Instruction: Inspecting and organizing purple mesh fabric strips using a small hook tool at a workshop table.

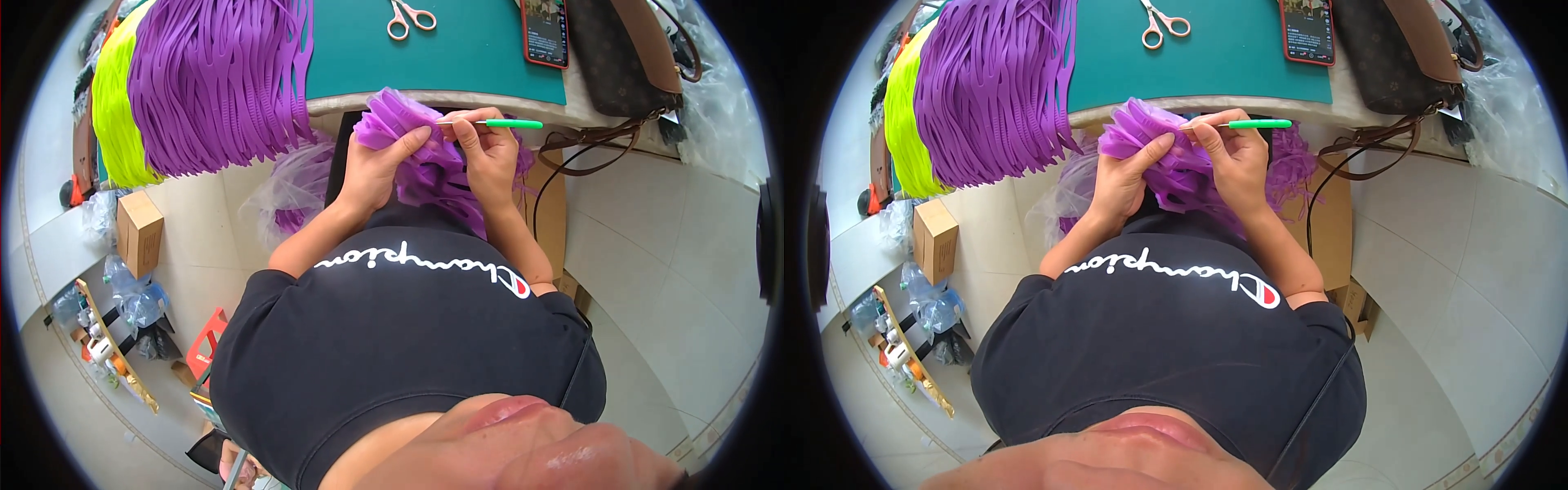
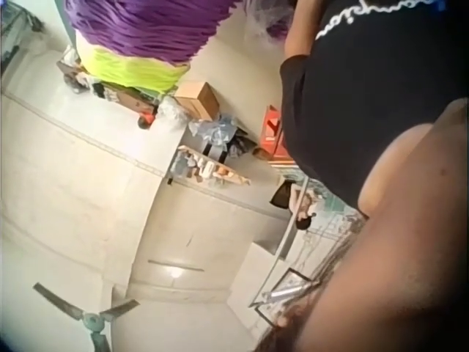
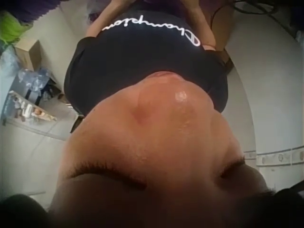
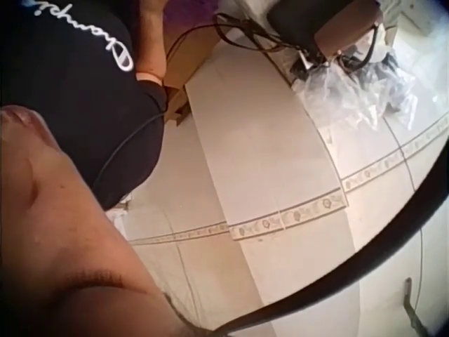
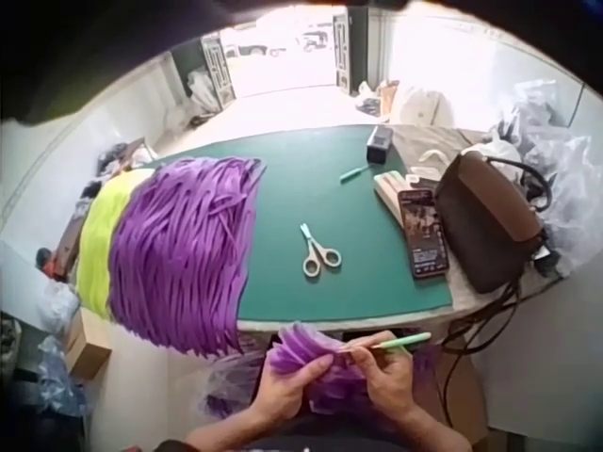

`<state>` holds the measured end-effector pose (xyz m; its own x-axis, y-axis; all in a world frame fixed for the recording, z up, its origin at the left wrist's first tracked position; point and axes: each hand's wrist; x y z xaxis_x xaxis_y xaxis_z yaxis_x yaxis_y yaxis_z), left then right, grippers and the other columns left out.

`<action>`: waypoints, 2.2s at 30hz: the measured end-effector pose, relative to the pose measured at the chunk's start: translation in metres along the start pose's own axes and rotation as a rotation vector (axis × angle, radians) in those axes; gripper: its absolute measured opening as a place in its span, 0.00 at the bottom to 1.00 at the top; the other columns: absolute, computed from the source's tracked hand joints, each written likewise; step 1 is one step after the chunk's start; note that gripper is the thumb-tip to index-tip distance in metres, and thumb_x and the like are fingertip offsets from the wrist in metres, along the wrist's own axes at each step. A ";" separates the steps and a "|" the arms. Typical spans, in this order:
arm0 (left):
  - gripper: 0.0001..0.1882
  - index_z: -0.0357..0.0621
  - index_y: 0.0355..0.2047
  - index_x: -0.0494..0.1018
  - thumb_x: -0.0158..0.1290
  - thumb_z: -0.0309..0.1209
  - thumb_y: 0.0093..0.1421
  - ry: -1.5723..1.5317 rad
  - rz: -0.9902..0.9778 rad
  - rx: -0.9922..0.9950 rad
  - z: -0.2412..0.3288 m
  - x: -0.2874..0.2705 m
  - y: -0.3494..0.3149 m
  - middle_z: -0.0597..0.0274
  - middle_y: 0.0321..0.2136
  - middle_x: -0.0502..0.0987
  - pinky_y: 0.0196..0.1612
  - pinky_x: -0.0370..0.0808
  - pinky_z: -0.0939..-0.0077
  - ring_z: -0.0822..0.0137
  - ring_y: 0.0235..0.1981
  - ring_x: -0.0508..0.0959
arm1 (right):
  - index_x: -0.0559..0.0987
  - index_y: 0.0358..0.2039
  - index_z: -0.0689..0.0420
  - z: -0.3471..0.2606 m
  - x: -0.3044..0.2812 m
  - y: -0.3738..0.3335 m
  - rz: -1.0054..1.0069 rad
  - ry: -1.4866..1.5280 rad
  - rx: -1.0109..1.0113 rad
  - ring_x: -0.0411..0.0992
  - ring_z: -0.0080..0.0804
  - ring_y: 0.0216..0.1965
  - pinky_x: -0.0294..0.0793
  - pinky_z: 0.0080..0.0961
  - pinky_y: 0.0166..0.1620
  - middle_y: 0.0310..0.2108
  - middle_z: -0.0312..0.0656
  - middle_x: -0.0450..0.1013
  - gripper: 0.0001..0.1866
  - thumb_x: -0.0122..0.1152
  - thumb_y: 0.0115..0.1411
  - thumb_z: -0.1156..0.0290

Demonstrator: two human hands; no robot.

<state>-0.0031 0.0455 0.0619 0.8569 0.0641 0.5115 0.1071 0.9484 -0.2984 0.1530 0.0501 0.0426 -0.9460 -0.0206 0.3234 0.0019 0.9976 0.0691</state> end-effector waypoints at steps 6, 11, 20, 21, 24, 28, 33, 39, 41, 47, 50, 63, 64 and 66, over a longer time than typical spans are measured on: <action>0.09 0.36 0.40 0.77 0.59 0.23 0.58 -0.007 0.019 0.017 -0.003 -0.003 0.000 0.61 0.33 0.81 0.39 0.77 0.78 0.73 0.34 0.80 | 0.73 0.37 0.62 0.001 0.002 -0.002 -0.019 -0.045 -0.017 0.75 0.27 0.38 0.74 0.22 0.45 0.37 0.46 0.77 0.06 0.58 0.64 0.73; 0.09 0.35 0.38 0.78 0.61 0.24 0.58 0.118 0.030 0.063 -0.007 -0.009 -0.004 0.63 0.31 0.81 0.38 0.76 0.79 0.75 0.33 0.79 | 0.75 0.35 0.61 0.000 -0.002 -0.001 -0.073 -0.522 -0.316 0.77 0.32 0.37 0.76 0.26 0.43 0.35 0.46 0.78 0.03 0.60 0.62 0.77; 0.08 0.37 0.30 0.79 0.67 0.25 0.50 0.549 -0.674 -0.423 0.014 -0.025 -0.005 0.66 0.26 0.79 0.34 0.71 0.80 0.77 0.28 0.75 | 0.72 0.36 0.66 -0.057 -0.096 0.064 0.573 -0.812 -0.968 0.79 0.37 0.36 0.82 0.28 0.40 0.33 0.51 0.78 0.03 0.56 0.64 0.80; 0.09 0.36 0.31 0.79 0.66 0.26 0.51 0.585 -0.717 -0.457 0.017 -0.026 -0.007 0.66 0.25 0.79 0.34 0.71 0.79 0.77 0.27 0.75 | 0.73 0.35 0.66 -0.067 -0.099 0.068 0.596 -0.778 -0.919 0.78 0.35 0.35 0.81 0.27 0.40 0.34 0.51 0.78 0.03 0.56 0.64 0.80; 0.10 0.36 0.32 0.78 0.66 0.28 0.53 0.344 -0.522 -0.446 0.011 -0.022 -0.014 0.67 0.26 0.79 0.34 0.72 0.79 0.76 0.27 0.76 | 0.74 0.34 0.65 -0.077 -0.097 0.058 0.299 -0.618 -0.560 0.77 0.31 0.34 0.79 0.24 0.39 0.35 0.49 0.78 0.04 0.56 0.64 0.78; 0.08 0.38 0.37 0.76 0.60 0.29 0.59 0.125 -0.176 -0.154 -0.001 -0.010 -0.012 0.64 0.29 0.79 0.34 0.75 0.80 0.76 0.29 0.78 | 0.77 0.35 0.65 -0.055 -0.049 0.021 -0.121 -0.470 -0.110 0.75 0.27 0.33 0.74 0.22 0.39 0.36 0.46 0.77 0.05 0.58 0.63 0.75; 0.05 0.39 0.34 0.76 0.58 0.27 0.61 -0.046 -0.026 -0.068 -0.008 0.000 -0.005 0.66 0.28 0.78 0.32 0.73 0.82 0.78 0.28 0.77 | 0.78 0.35 0.62 -0.028 -0.011 -0.005 -0.275 -0.687 -0.587 0.78 0.37 0.36 0.78 0.26 0.38 0.35 0.48 0.78 0.07 0.65 0.56 0.77; 0.03 0.39 0.33 0.76 0.57 0.26 0.61 -0.063 -0.011 -0.025 -0.009 0.000 -0.002 0.66 0.28 0.78 0.31 0.73 0.83 0.78 0.28 0.76 | 0.79 0.35 0.62 -0.016 -0.010 -0.005 -0.221 -0.800 -0.750 0.77 0.40 0.34 0.78 0.28 0.36 0.34 0.48 0.78 0.09 0.67 0.53 0.78; 0.03 0.39 0.33 0.76 0.57 0.26 0.62 -0.062 -0.008 -0.023 -0.009 0.000 -0.003 0.66 0.28 0.78 0.31 0.73 0.83 0.78 0.28 0.76 | 0.80 0.36 0.62 -0.015 -0.010 -0.006 -0.226 -0.836 -0.754 0.77 0.40 0.34 0.78 0.29 0.36 0.34 0.47 0.77 0.10 0.67 0.52 0.78; 0.04 0.38 0.34 0.77 0.57 0.26 0.61 -0.052 0.007 0.009 -0.006 0.000 -0.002 0.64 0.29 0.80 0.32 0.74 0.82 0.77 0.29 0.78 | 0.80 0.35 0.61 -0.016 -0.012 -0.004 -0.240 -0.852 -0.784 0.77 0.39 0.33 0.78 0.28 0.35 0.33 0.46 0.77 0.11 0.69 0.49 0.79; 0.04 0.37 0.34 0.77 0.57 0.26 0.61 -0.045 0.006 0.002 -0.006 0.000 -0.002 0.64 0.29 0.80 0.33 0.74 0.82 0.77 0.29 0.78 | 0.80 0.35 0.61 -0.015 -0.011 -0.004 -0.229 -0.850 -0.797 0.77 0.39 0.33 0.78 0.28 0.34 0.33 0.46 0.77 0.12 0.69 0.48 0.79; 0.06 0.37 0.33 0.76 0.58 0.27 0.61 0.081 0.005 0.038 -0.010 -0.010 -0.005 0.64 0.27 0.79 0.32 0.74 0.81 0.77 0.28 0.77 | 0.79 0.31 0.62 -0.027 -0.018 -0.006 -0.198 -0.453 -0.261 0.72 0.27 0.33 0.72 0.23 0.41 0.31 0.42 0.75 0.04 0.60 0.61 0.76; 0.06 0.36 0.33 0.76 0.58 0.28 0.61 0.050 0.007 0.016 -0.008 -0.008 -0.005 0.64 0.27 0.79 0.32 0.74 0.81 0.77 0.28 0.77 | 0.78 0.34 0.64 -0.027 -0.017 -0.013 -0.025 -0.186 -0.053 0.72 0.24 0.33 0.72 0.21 0.41 0.32 0.41 0.76 0.06 0.57 0.64 0.74; 0.07 0.36 0.34 0.76 0.59 0.28 0.60 0.057 -0.012 0.001 -0.007 -0.010 -0.006 0.64 0.27 0.79 0.32 0.74 0.81 0.77 0.28 0.77 | 0.76 0.36 0.64 -0.034 -0.009 -0.005 -0.011 -0.439 0.016 0.71 0.22 0.33 0.71 0.18 0.41 0.32 0.41 0.76 0.07 0.55 0.66 0.73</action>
<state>-0.0090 0.0373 0.0530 0.8828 0.0355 0.4685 0.1165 0.9494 -0.2915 0.1725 0.0431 0.0713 -0.9940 -0.0052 -0.1088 -0.0112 0.9985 0.0542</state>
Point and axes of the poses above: each hand's wrist, its own y-axis towards the middle knuckle, its own x-axis out of the palm, z = x × y
